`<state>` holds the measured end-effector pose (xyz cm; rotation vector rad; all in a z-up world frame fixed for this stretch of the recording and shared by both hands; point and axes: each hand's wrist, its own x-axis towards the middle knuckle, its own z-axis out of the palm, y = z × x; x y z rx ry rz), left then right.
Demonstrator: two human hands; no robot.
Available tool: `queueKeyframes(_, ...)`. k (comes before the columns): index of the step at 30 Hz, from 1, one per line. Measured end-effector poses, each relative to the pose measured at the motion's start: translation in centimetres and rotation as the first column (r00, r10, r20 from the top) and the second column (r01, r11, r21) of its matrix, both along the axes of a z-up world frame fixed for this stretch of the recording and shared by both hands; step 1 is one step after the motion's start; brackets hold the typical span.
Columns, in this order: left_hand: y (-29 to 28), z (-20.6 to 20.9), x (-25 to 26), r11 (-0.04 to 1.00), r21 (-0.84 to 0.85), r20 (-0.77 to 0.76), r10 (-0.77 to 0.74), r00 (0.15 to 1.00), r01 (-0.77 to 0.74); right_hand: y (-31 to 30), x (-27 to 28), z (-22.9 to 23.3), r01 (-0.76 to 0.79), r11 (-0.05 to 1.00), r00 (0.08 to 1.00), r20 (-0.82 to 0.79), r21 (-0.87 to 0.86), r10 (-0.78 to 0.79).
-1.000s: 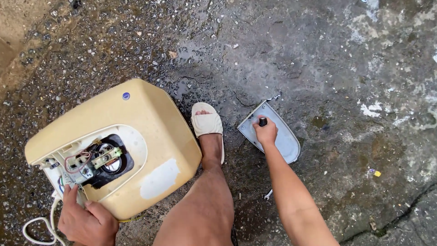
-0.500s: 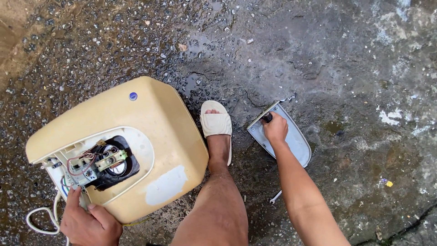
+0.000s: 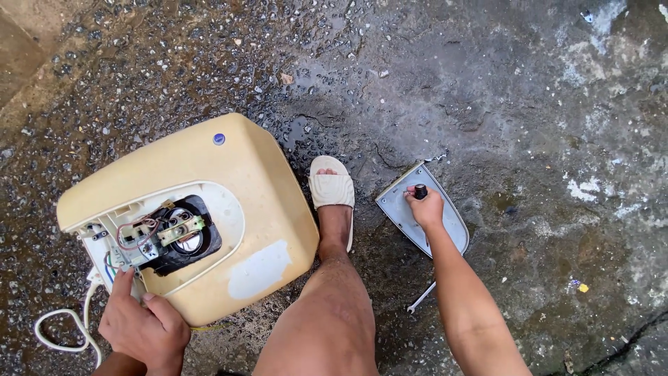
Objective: Repairing a small appliance by securing electrical wire connections to internal terminals using a screwdriver.
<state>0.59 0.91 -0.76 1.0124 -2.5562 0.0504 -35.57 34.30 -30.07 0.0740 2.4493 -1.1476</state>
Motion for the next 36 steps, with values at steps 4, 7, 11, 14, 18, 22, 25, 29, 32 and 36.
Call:
queueKeyframes(4,0.0,-0.2,-0.1,1.000,0.001,0.004,0.009,1.000,-0.009,0.1,0.3,0.3,0.044,0.999,0.998,0.041,-0.029,-0.042)
queueKeyframes(7,0.1,-0.3,0.0,1.000,0.006,0.015,0.020,1.000,-0.020,-0.2,0.3,0.3,0.074,0.996,0.994,0.079,-0.045,-0.070)
queueKeyframes(11,0.1,-0.4,-0.2,0.999,0.009,0.023,0.032,0.999,-0.032,-0.6,0.0,0.5,0.116,0.991,0.986,0.125,-0.068,-0.107)
queueKeyframes(14,-0.1,-0.3,-0.4,0.999,0.006,0.025,0.040,0.999,-0.040,-0.8,-0.1,0.6,0.150,0.985,0.978,0.157,-0.089,-0.134)
queueKeyframes(18,0.0,-0.3,-0.4,0.999,0.004,0.029,0.053,0.998,-0.054,-0.8,0.0,0.4,0.192,0.975,0.965,0.201,-0.113,-0.167)
queueKeyframes(22,0.3,0.0,-0.3,0.998,0.005,0.031,0.061,0.998,-0.062,-0.7,-0.1,-0.2,0.240,0.962,0.948,0.244,-0.133,-0.203)
queueKeyframes(25,0.3,0.2,-0.2,0.998,0.005,0.028,0.060,0.998,-0.061,-0.7,0.0,-0.1,0.268,0.953,0.939,0.262,-0.144,-0.224)
queueKeyframes(29,0.3,-0.2,-0.4,0.999,0.000,0.014,0.048,0.999,-0.048,-0.9,0.1,0.6,0.128,0.992,0.978,0.170,-0.017,-0.124)
queueKeyframes(32,0.5,-0.4,-0.6,0.999,0.009,0.012,0.043,0.999,-0.043,-1.2,0.4,1.1,0.047,0.996,0.989,0.138,0.075,-0.057)
queueKeyframes(36,0.1,-0.5,-0.6,0.999,0.007,0.007,0.048,0.999,-0.048,-2.8,0.6,1.7,-0.070,0.980,0.993,0.103,0.187,0.051)
